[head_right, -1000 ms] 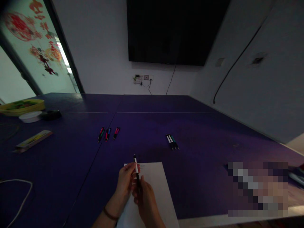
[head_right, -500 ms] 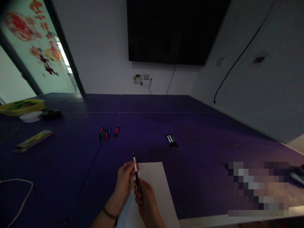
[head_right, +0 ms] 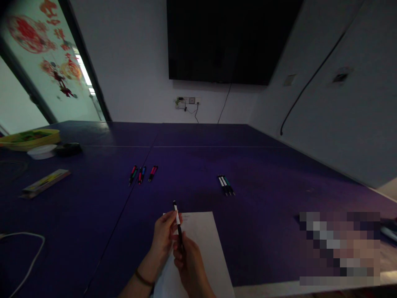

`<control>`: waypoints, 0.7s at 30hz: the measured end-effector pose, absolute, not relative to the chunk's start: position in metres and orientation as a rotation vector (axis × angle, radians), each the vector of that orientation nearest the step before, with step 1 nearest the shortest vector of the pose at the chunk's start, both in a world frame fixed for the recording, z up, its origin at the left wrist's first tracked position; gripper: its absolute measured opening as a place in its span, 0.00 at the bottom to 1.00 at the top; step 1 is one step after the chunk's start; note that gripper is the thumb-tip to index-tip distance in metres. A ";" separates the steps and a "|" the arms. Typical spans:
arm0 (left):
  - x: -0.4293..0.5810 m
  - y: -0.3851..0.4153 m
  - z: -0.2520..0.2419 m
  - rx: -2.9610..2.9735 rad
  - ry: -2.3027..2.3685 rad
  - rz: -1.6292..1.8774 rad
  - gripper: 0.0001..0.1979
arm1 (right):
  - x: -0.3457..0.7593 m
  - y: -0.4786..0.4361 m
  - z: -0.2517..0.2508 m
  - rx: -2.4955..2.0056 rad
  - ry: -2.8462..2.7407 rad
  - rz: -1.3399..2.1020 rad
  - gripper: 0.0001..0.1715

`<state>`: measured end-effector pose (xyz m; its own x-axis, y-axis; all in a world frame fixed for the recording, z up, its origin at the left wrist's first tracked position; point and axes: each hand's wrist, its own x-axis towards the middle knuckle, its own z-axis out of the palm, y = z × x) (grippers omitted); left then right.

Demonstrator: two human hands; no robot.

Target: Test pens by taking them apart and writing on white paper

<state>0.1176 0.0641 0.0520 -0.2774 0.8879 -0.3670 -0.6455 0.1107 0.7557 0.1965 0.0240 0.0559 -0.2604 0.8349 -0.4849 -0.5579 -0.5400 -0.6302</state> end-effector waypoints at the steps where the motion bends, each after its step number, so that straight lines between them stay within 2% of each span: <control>1: 0.117 0.065 0.052 0.303 1.060 1.546 0.15 | 0.197 0.024 0.055 -1.015 -0.438 1.907 0.26; 6: 0.114 0.070 0.052 0.253 1.029 1.618 0.13 | 0.198 0.021 0.052 -1.036 -0.481 1.848 0.22; 21: 0.111 0.074 0.046 0.181 0.989 1.617 0.09 | 0.201 0.019 0.050 -1.059 -0.521 1.820 0.26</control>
